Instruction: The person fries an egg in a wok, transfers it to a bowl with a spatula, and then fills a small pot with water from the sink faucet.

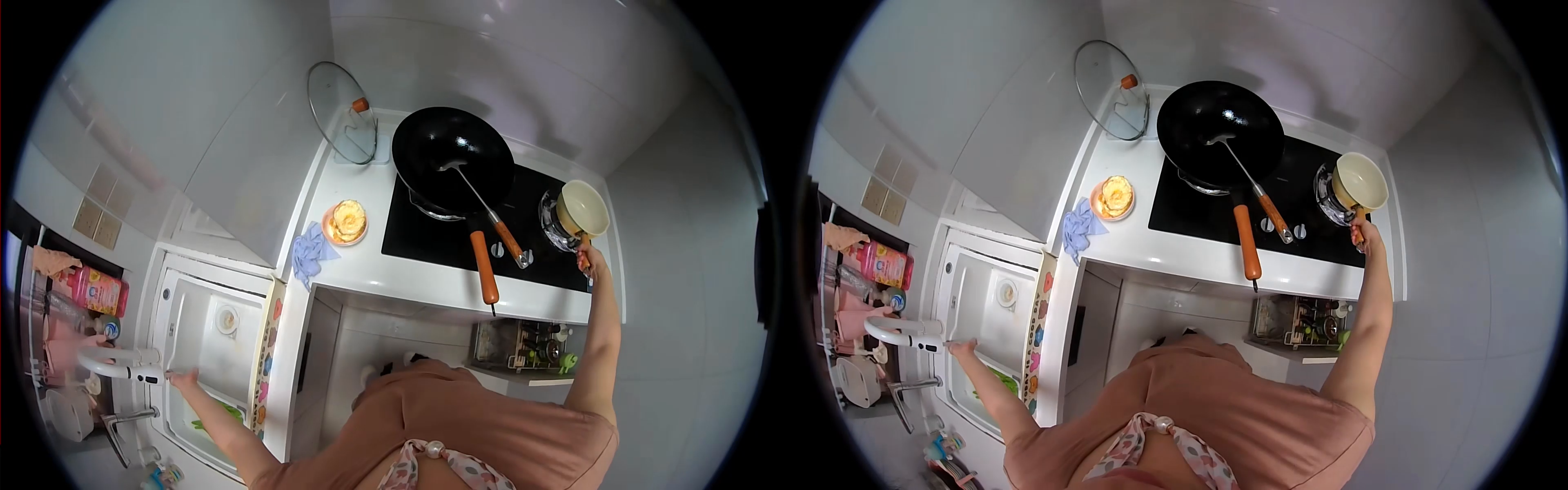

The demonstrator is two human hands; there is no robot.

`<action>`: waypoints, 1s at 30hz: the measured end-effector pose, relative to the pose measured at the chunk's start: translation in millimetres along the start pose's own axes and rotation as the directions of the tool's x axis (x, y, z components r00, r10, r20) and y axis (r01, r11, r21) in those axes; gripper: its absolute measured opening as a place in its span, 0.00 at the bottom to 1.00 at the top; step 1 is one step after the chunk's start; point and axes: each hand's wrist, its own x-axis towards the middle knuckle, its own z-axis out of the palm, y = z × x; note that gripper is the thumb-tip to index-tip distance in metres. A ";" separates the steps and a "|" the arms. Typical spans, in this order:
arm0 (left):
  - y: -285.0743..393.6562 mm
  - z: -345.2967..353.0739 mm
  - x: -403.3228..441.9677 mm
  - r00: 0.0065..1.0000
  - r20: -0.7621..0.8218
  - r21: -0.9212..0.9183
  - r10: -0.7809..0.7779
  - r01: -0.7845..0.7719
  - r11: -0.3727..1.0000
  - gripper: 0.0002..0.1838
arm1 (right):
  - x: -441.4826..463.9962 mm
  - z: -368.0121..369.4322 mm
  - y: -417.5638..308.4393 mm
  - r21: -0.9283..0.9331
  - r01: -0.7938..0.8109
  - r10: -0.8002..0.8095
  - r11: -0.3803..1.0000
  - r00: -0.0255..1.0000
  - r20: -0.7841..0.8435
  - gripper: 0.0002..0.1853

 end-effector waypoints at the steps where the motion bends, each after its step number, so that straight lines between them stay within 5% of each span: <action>1: -0.4 -3.1 -0.6 0.999 0.046 0.009 0.002 -0.002 1.000 0.39 | -1.0 0.6 -0.4 0.000 0.008 -0.008 1.000 1.000 -0.007 0.06; 5: 1.8 -5.0 2.4 0.982 0.187 0.074 -0.030 0.016 0.997 0.40 | -1.4 0.3 1.2 0.045 0.009 -0.008 0.999 1.000 -0.015 0.07; 8: 2.6 28.9 -56.5 0.989 -0.002 0.126 -0.148 0.147 0.981 0.41 | -2.8 -4.6 3.9 0.057 0.027 -0.025 0.998 0.999 -0.030 0.08; 10: 6.0 7.9 -21.0 0.990 -0.048 0.138 -0.134 0.140 0.981 0.42 | -9.8 -7.4 0.0 0.085 0.049 -0.047 0.995 0.999 -0.020 0.09; 13: 4.9 -13.7 8.7 0.982 0.178 0.249 -0.057 0.011 0.968 0.41 | -17.0 -17.1 -4.5 0.069 0.062 -0.057 0.996 0.996 -0.062 0.09; 16: -7.6 9.2 -15.9 0.974 -0.177 0.067 -0.139 0.153 0.986 0.38 | -23.1 -26.6 -2.6 0.061 0.030 -0.026 0.998 0.998 -0.064 0.09; 18: -9.1 16.1 -46.7 0.999 -0.001 0.233 -0.053 0.052 0.971 0.34 | -32.2 -34.3 3.3 0.093 0.042 -0.041 0.995 0.999 -0.014 0.09; 21: -8.1 24.7 -59.8 0.958 0.279 -0.007 -0.067 0.072 0.997 0.32 | -49.8 -46.5 10.6 0.137 0.096 -0.100 0.986 0.995 0.019 0.08; 25: -5.4 33.6 -89.0 0.993 0.116 0.040 -0.023 0.019 0.999 0.33 | -97.7 -69.4 17.2 0.105 0.206 -0.200 0.973 0.978 -0.064 0.05; 30: -2.7 29.9 -70.9 0.956 0.289 0.024 0.039 -0.048 0.999 0.34 | -230.2 -55.3 16.2 -0.144 0.303 -0.315 0.942 0.946 -0.073 0.10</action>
